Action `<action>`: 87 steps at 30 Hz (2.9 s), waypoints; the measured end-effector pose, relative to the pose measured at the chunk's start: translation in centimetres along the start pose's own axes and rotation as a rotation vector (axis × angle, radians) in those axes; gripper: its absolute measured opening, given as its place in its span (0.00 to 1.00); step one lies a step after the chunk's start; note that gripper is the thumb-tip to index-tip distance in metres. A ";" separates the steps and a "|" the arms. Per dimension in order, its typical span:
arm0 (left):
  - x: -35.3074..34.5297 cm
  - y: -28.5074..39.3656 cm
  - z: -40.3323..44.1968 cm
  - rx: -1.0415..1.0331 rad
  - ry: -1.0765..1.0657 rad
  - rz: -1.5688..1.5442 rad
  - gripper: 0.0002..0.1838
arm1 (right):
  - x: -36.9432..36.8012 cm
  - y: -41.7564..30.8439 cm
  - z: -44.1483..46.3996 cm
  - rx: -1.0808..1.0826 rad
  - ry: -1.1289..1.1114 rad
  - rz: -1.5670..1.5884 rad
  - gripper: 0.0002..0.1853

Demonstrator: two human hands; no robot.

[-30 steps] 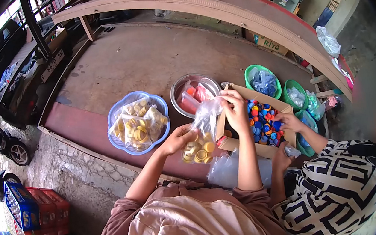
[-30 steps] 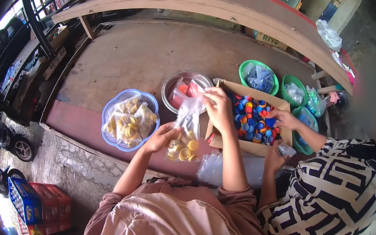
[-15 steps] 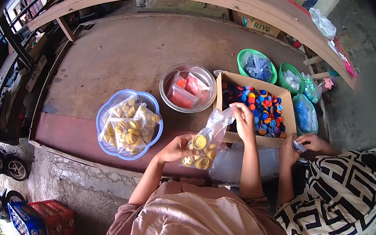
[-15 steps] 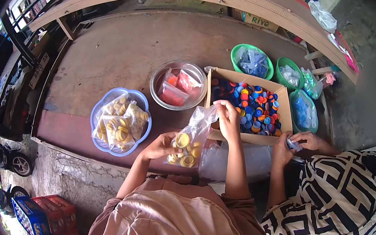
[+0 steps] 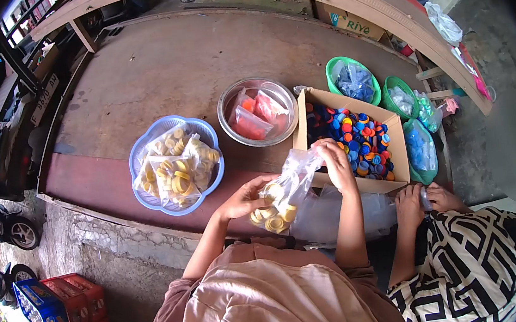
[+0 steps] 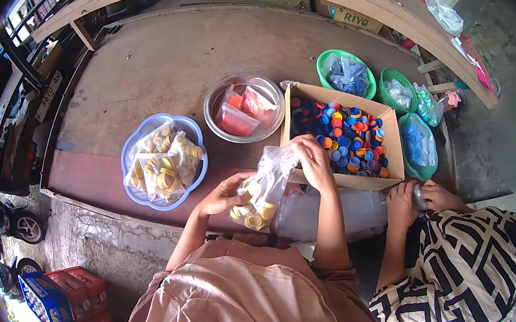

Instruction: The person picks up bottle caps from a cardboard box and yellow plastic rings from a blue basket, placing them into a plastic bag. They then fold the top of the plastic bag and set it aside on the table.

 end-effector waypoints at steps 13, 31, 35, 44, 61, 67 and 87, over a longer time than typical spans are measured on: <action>5.0 -1.2 -0.5 -0.013 0.259 0.274 0.09 | -3.8 -1.6 0.5 0.046 -0.124 0.036 0.09; 1.9 3.7 -4.6 0.341 0.009 0.841 0.16 | -6.1 -8.0 -0.2 0.115 -0.351 -0.123 0.03; 2.2 4.5 -5.1 0.205 0.019 0.712 0.19 | -0.5 -5.8 1.0 0.191 0.080 0.320 0.08; 1.5 3.5 -5.2 0.149 0.005 0.833 0.12 | -6.5 -1.1 -2.8 -0.361 -0.551 0.307 0.11; 2.1 2.6 -3.5 -0.033 0.167 0.839 0.15 | -0.6 -5.5 1.0 -0.085 0.037 0.225 0.18; -1.8 10.6 -2.2 -0.487 0.391 0.730 0.17 | -4.3 -6.7 0.3 -0.106 -0.163 0.166 0.20; -11.4 16.3 -5.7 -0.654 -0.457 1.239 0.05 | -5.7 -13.9 -3.6 0.262 -0.350 -0.310 0.13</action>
Point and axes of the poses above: each hand's wrist, its own z-axis towards the middle knuckle, its own x-axis out of the back of the hand, y = z × x, the point moved 8 cm from there along z, towards the middle knuckle, and after that the axes turned 6 degrees about -z, right-handed, at the moved point
